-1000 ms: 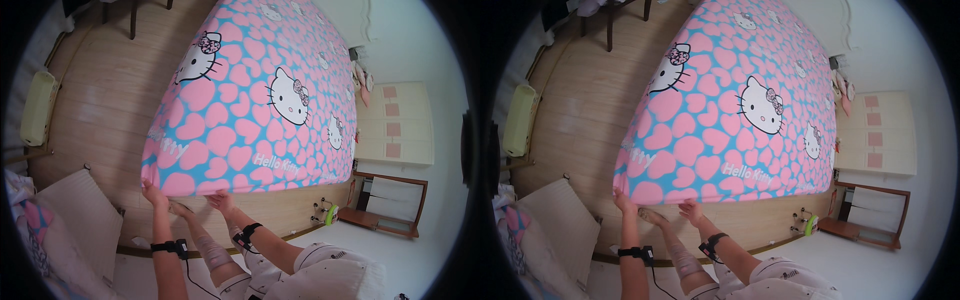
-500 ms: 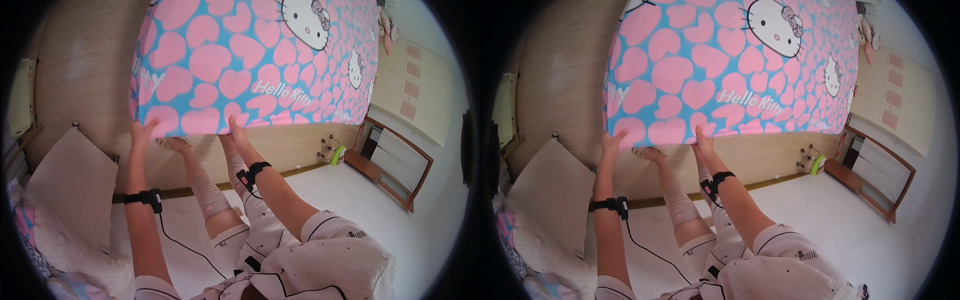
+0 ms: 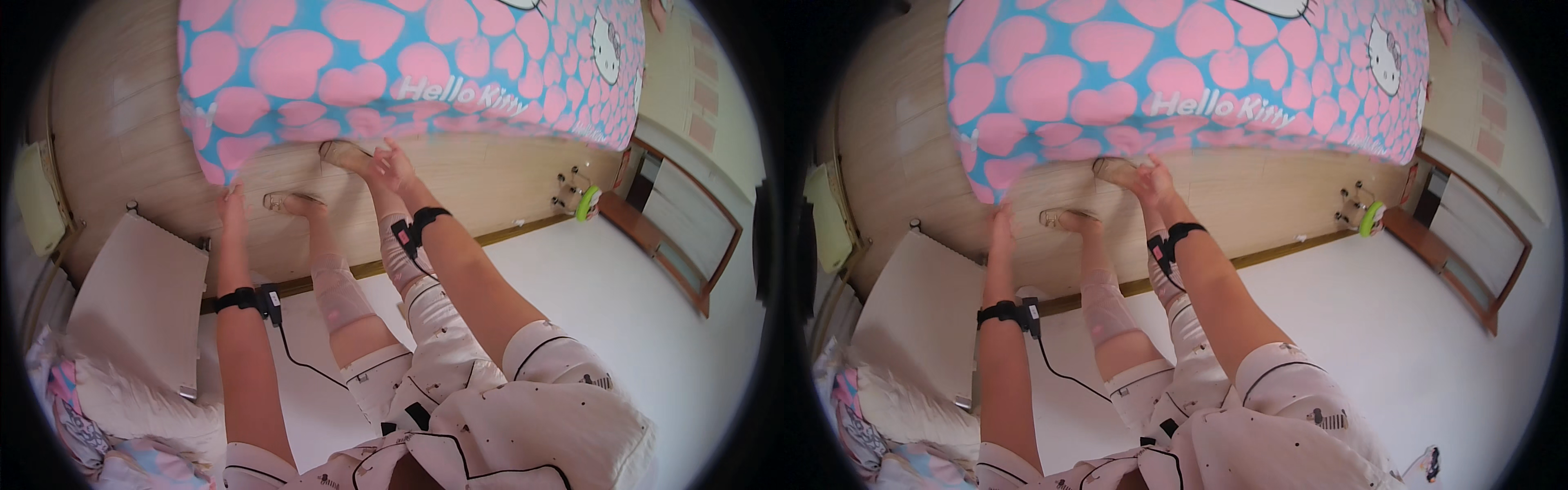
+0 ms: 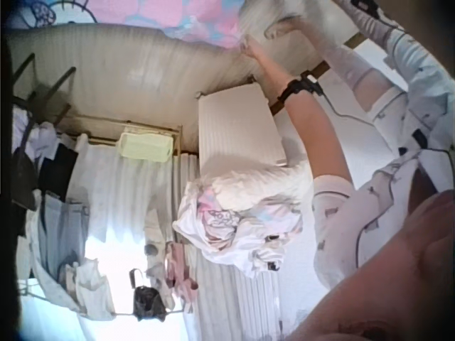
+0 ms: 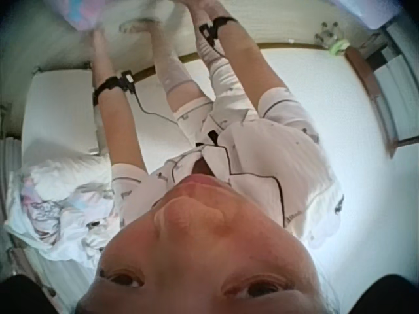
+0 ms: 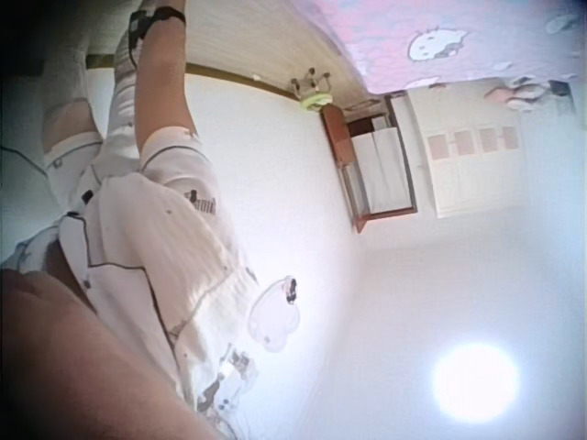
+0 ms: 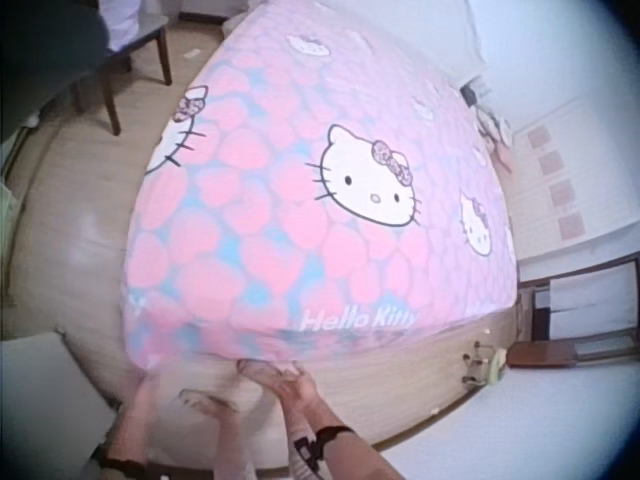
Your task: The person spreads a Hello Kitty patterned fitted sheet over a mattress, tucks the edges, and smooths the surface. They then unfold a white duvet with a leaf pattern and lay it over the fitted sheet.
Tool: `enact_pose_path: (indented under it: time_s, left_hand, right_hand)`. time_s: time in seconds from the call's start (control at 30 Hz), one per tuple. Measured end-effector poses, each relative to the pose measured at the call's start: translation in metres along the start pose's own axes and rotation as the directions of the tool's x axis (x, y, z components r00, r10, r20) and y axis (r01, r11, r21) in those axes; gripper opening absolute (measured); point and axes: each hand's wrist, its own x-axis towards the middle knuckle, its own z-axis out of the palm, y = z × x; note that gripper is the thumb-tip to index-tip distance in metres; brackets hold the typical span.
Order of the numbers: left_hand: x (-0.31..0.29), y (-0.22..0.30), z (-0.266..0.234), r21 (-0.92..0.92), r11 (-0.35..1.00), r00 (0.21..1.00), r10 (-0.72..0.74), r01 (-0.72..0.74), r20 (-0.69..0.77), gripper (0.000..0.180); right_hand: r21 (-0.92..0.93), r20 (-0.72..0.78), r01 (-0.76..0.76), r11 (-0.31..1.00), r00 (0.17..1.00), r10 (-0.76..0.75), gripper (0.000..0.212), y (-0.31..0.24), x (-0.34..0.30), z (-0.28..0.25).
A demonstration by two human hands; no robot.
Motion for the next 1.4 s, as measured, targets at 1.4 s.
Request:
enact_pose_path:
  time_s: [1.4]
  left_hand:
    - [0.098,0.078,0.12,0.535,-0.845,0.852,0.278,-0.003,0.443,0.037]
  right_hand:
    - [0.156,-0.647,0.557,0.816,0.681,-0.342,0.029,-0.047,0.1,0.052]
